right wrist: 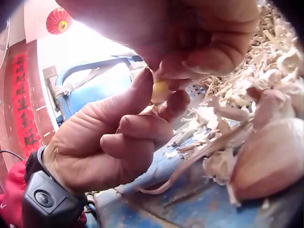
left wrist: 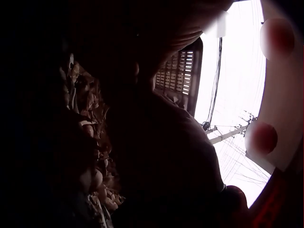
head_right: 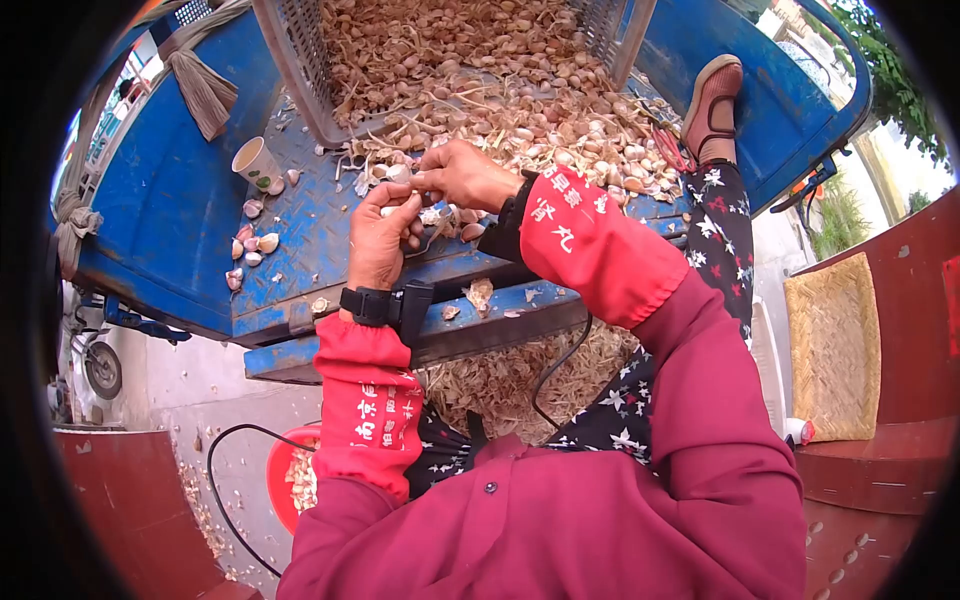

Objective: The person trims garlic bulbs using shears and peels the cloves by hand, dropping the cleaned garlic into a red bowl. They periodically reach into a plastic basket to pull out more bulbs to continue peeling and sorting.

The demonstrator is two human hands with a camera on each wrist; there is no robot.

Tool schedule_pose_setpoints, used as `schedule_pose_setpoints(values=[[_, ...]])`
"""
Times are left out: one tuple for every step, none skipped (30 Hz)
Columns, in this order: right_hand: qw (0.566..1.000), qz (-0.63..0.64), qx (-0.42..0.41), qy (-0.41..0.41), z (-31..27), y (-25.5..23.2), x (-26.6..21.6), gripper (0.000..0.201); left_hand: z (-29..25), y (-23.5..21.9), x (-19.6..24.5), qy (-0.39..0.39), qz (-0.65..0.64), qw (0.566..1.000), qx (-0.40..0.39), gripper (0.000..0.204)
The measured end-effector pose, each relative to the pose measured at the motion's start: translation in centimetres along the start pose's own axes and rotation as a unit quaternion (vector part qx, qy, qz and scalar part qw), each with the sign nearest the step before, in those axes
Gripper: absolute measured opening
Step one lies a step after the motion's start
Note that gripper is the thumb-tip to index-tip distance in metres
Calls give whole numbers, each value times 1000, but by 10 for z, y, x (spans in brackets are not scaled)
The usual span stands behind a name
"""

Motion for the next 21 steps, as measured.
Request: schedule_pose_setpoints(values=[[997,54,-49,30,2,-3,3,23,1,0,2,6,-28,1000,-12,14],[997,43,-55,36,4,-8,6,20,2,-3,-1,4,-29,999,-15,14],[999,-21,11,23,6,-21,6,18,2,-9,-8,-28,-89,996,15,14],[999,-20,14,24,4,-29,11,18,2,-13,-13,-59,-148,986,44,15],[960,-176,188,-113,-9,-48,0,14,1,-14,-10,-59,-148,986,43,15],[848,-319,349,-240,-26,-55,-11,12,-1,-16,-8,-84,-185,976,78,15],[848,-319,349,-240,-32,-57,-6,12,-2,-19,-7,-109,-221,962,114,16],[878,-338,217,-261,-39,-41,-1,12,-2,-22,-10,-114,-238,960,96,14],[892,-350,80,-275,-49,-23,6,13,-3,-21,-12,-115,-239,959,96,14],[889,-355,58,-284,-59,-10,10,13,-5,-19,-14,-121,-231,960,102,13],[885,-360,36,-293,-64,5,16,12,-7,-17,-16,-127,-223,960,108,14],[887,-378,64,-259,-57,14,29,12,-9,-15,-17,-127,-222,961,108,14],[887,-377,65,-260,-55,19,37,12,-11,-12,-17,-126,-198,968,90,13],[898,-349,101,-249,-54,18,38,12,-12,-10,-16,-123,-174,975,71,12],[906,-320,138,-238,-54,15,38,12,-12,-10,-15,-120,-173,975,70,12],[907,-309,162,-236,-56,14,39,11,-13,-10,-13,-118,-164,977,62,11],[906,-308,165,-237,-60,13,39,11,-13,-10,-12,-116,-155,980,52,10],[903,-282,214,-245,-67,7,37,11,-13,-11,-11,-111,-147,982,47,11],[897,-253,261,-253,-75,1,36,12,-13,-12,-10,-110,-146,982,46,11],[937,-165,220,-217,-84,-5,33,11,-14,-13,-8,-111,-143,982,54,9],[985,10,125,-120,-98,-7,32,10,-15,-13,-7,-113,-141,982,61,8]])
Point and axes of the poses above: each hand's wrist, its own z-axis towards the middle knuckle, its own y-axis out of the palm, x = y × z, the point moved 5 cm from there along z, towards the middle knuckle, and after that the axes turned 14 degrees about y, right-handed, at the moved point
